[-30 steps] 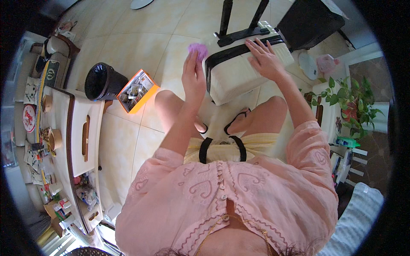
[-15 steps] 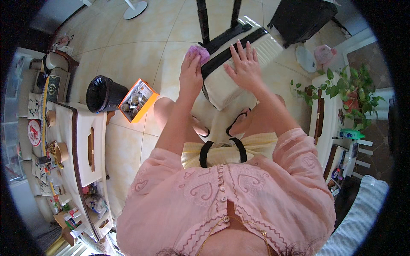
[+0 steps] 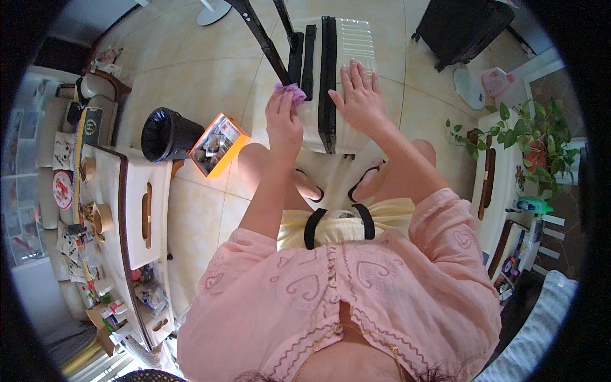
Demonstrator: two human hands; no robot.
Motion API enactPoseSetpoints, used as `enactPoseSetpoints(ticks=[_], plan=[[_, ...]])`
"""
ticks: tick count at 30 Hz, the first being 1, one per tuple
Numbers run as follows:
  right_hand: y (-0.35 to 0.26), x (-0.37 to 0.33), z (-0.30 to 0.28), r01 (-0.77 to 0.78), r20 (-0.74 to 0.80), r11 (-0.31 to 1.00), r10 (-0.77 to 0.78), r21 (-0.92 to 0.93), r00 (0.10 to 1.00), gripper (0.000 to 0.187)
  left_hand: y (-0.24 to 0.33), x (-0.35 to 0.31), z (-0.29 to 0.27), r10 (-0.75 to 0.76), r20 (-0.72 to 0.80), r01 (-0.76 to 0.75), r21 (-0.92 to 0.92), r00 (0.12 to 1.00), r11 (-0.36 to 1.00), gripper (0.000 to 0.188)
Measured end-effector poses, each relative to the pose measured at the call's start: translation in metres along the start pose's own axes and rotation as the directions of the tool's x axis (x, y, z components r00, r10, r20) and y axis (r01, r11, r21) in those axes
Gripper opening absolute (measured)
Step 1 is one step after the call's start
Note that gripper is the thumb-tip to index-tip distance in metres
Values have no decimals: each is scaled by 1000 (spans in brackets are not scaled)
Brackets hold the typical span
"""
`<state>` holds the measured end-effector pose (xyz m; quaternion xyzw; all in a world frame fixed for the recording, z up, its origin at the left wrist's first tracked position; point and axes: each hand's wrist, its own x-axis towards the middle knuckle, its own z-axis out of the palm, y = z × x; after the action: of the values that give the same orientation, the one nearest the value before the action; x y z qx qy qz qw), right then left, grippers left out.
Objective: The person wipes a white suitcase with a pink cloth while sitting on the floor. They clean the top, sides, and handle of the suitcase, occasionally adjusting its position.
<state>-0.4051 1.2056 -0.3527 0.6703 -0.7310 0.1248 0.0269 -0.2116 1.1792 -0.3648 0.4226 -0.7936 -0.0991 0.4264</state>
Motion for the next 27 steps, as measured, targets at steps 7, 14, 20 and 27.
enactPoseSetpoints(ticks=[7,14,20,27], plan=[[11,26,8,-48,-66,999,47,-20,997,63,39,-32,-6,-24,77,26,-22,997,999,39],[6,40,2,-159,-67,987,160,28,985,69,71,-39,4,39,142,-29,-72,989,997,39],[22,28,2,-30,-28,997,28,-71,999,67,52,-47,5,-150,48,157,-195,987,968,43],[51,16,-41,284,133,954,-296,96,946,60,6,-12,35,-185,-15,179,-193,983,965,42]])
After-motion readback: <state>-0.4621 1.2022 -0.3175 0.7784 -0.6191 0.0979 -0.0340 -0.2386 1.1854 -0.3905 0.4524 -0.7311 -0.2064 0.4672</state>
